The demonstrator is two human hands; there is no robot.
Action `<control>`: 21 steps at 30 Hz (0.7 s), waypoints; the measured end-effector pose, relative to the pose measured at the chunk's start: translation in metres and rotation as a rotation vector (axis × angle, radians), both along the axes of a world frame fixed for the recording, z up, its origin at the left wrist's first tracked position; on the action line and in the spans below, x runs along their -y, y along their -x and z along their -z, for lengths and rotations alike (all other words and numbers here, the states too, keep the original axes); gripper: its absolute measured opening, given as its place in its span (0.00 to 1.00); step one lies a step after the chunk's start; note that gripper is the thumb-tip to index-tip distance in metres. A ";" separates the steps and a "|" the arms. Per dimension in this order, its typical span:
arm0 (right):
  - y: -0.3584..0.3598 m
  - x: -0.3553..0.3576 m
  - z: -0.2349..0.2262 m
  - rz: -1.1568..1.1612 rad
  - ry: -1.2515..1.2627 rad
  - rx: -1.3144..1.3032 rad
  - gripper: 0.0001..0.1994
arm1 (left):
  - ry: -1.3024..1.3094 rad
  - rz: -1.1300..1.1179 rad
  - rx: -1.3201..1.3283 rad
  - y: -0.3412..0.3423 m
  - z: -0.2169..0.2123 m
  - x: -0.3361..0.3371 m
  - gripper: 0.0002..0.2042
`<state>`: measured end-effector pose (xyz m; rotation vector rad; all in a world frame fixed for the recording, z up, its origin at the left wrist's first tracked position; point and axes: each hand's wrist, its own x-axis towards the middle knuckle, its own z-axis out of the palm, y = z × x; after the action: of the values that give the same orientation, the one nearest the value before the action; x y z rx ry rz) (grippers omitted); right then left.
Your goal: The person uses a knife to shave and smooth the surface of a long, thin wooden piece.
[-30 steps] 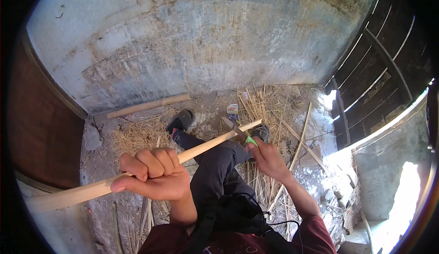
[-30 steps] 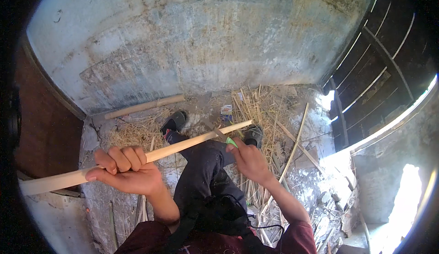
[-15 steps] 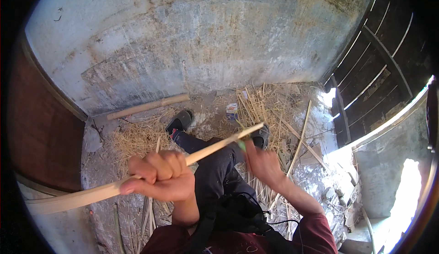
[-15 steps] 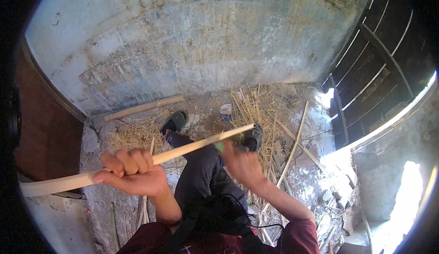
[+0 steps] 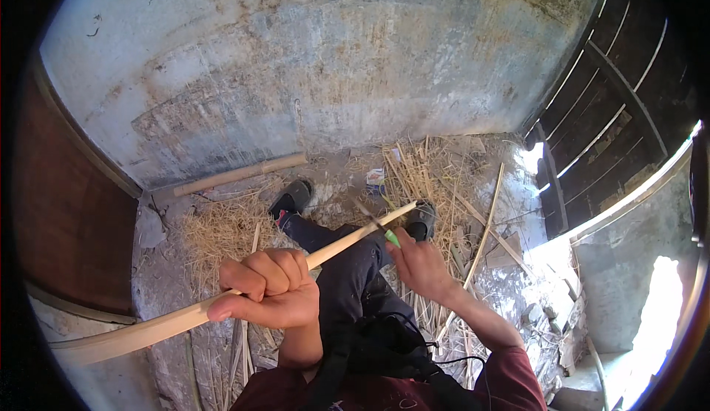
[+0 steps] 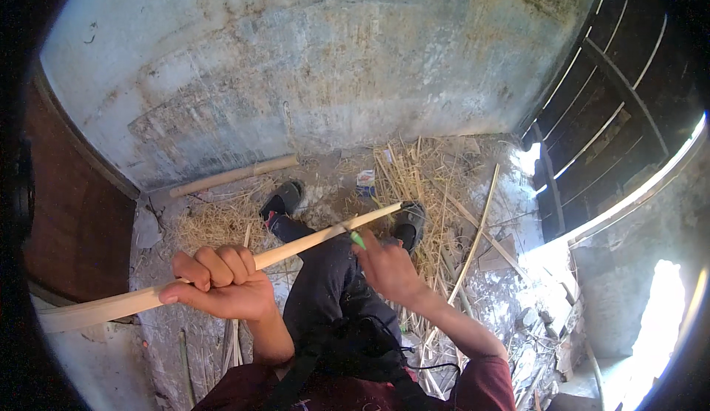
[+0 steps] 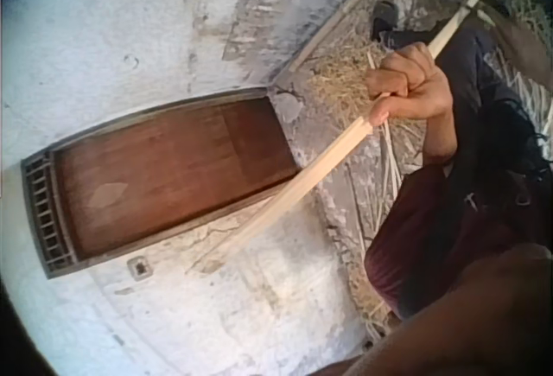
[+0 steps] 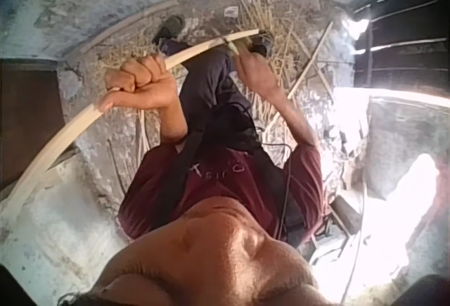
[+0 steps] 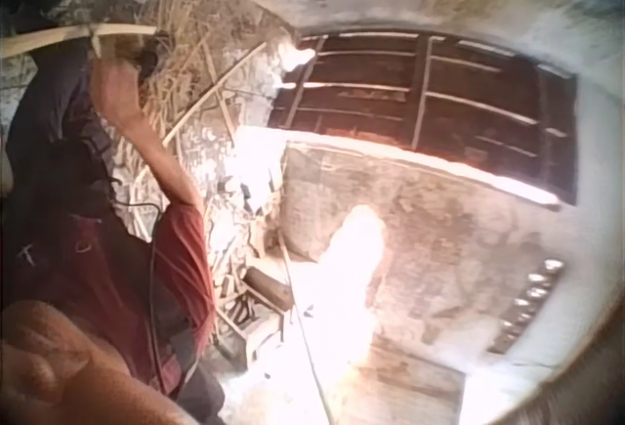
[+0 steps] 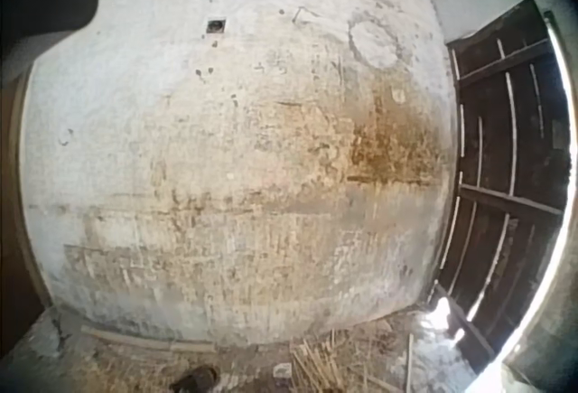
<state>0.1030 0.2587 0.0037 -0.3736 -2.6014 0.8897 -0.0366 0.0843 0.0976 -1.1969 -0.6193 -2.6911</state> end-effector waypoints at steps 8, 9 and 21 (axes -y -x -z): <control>0.001 0.000 0.017 0.163 -0.475 0.377 0.12 | -0.137 0.064 0.056 -0.005 -0.003 -0.001 0.29; 0.001 -0.017 0.034 0.100 -0.519 0.205 0.12 | -0.139 0.071 0.055 -0.006 0.005 -0.001 0.29; 0.001 -0.013 0.040 -0.002 -0.102 -0.103 0.14 | 0.009 0.006 0.024 -0.001 0.013 -0.001 0.31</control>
<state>0.1018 0.2716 -0.0368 -0.2898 -2.5401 0.7527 -0.0351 0.0852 0.0848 -1.1721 -0.6333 -2.7147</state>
